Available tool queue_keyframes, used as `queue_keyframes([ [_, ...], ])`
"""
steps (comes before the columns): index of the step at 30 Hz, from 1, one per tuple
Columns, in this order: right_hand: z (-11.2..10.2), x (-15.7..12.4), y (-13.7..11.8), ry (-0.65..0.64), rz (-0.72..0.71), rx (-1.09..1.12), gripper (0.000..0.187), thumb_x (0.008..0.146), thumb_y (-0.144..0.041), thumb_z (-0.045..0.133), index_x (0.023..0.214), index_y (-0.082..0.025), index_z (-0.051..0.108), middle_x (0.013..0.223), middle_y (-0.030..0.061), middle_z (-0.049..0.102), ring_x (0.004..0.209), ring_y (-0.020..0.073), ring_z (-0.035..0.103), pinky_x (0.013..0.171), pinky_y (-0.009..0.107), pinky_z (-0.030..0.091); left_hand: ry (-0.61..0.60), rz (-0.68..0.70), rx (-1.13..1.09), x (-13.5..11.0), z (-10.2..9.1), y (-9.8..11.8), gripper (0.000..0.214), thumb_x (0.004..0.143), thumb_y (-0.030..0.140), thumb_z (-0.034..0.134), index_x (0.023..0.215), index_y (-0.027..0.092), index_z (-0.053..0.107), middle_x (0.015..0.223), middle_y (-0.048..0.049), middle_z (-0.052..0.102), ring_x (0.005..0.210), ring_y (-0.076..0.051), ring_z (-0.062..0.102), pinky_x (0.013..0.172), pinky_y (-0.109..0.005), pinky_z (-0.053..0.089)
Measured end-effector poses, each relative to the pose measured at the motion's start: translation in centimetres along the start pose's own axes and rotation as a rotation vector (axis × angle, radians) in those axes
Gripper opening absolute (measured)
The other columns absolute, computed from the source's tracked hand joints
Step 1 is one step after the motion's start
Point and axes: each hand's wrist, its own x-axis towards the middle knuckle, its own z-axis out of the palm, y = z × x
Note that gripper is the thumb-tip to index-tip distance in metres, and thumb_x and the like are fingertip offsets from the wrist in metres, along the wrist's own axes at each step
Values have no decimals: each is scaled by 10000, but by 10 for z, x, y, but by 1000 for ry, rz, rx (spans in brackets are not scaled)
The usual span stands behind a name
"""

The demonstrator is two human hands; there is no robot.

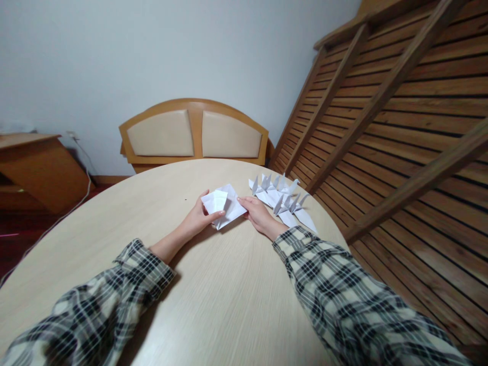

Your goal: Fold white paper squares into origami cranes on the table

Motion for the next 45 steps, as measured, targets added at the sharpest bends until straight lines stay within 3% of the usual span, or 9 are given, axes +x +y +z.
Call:
queue_keyframes([
  [3, 1, 0, 1, 31, -23, -33, 341, 681, -472, 744, 778, -161, 644, 710, 0, 593, 631, 122, 510, 591, 265, 391, 38, -71, 16, 0, -1, -2, 1214, 672, 363, 812, 1543, 136, -3, 1253, -194, 569, 1138, -308, 554, 943, -440, 452],
  [6, 2, -2, 1, 66, -43, -117, 327, 688, -469, 724, 777, -165, 644, 692, -8, 554, 612, 122, 484, 550, 255, 354, 35, -90, 2, 1, -2, -4, 1267, 681, 371, 810, 1536, 176, -103, 1167, -174, 590, 1013, -293, 607, 851, -441, 492],
  [13, 1, -3, 4, 29, -120, -278, 279, 727, -462, 675, 698, -189, 628, 642, -13, 498, 591, 130, 416, 530, 267, 300, 110, 65, 172, 0, -4, -3, 1004, 712, 370, 788, 1523, 269, 206, 1344, -178, 485, 1252, -327, 479, 992, -466, 404],
  [16, 0, -1, 5, 18, -121, -280, 274, 727, -461, 675, 700, -193, 627, 642, -12, 496, 590, 130, 413, 531, 267, 292, 86, 71, 160, -1, -3, 1, 809, 738, 356, 760, 1447, 242, 387, 1295, -155, 544, 1205, -307, 514, 964, -444, 424],
  [20, 1, 0, 4, 36, -104, -250, 263, 718, -451, 674, 711, -193, 624, 660, -7, 509, 603, 131, 431, 540, 268, 303, 31, 67, 123, -3, -3, 5, 459, 787, 327, 701, 1220, 198, 619, 1222, -131, 614, 990, -246, 587, 800, -359, 480],
  [24, 2, -2, 1, 36, -79, -191, 253, 702, -423, 689, 707, -184, 605, 658, -12, 512, 594, 122, 440, 554, 266, 327, -29, -7, 7, -6, -3, 6, 451, 828, 334, 663, 1248, 180, 605, 1180, -130, 625, 886, -202, 590, 707, -311, 492],
  [31, 2, -1, 0, 30, -20, -49, 248, 706, -406, 704, 714, -188, 587, 686, -4, 554, 641, 131, 497, 598, 268, 384, -111, -52, -198, -10, -1, 11, 492, 827, 287, 669, 1297, 193, 556, 1223, -123, 572, 984, -211, 581, 792, -344, 545],
  [45, 1, 0, -5, 91, 48, -5, 171, 749, -310, 674, 728, -191, 552, 674, -9, 542, 642, 135, 501, 589, 270, 398, -151, -54, -274, -11, 1, 9, 470, 791, 220, 702, 1243, 198, 577, 1118, -87, 575, 904, -171, 597, 805, -348, 549],
])
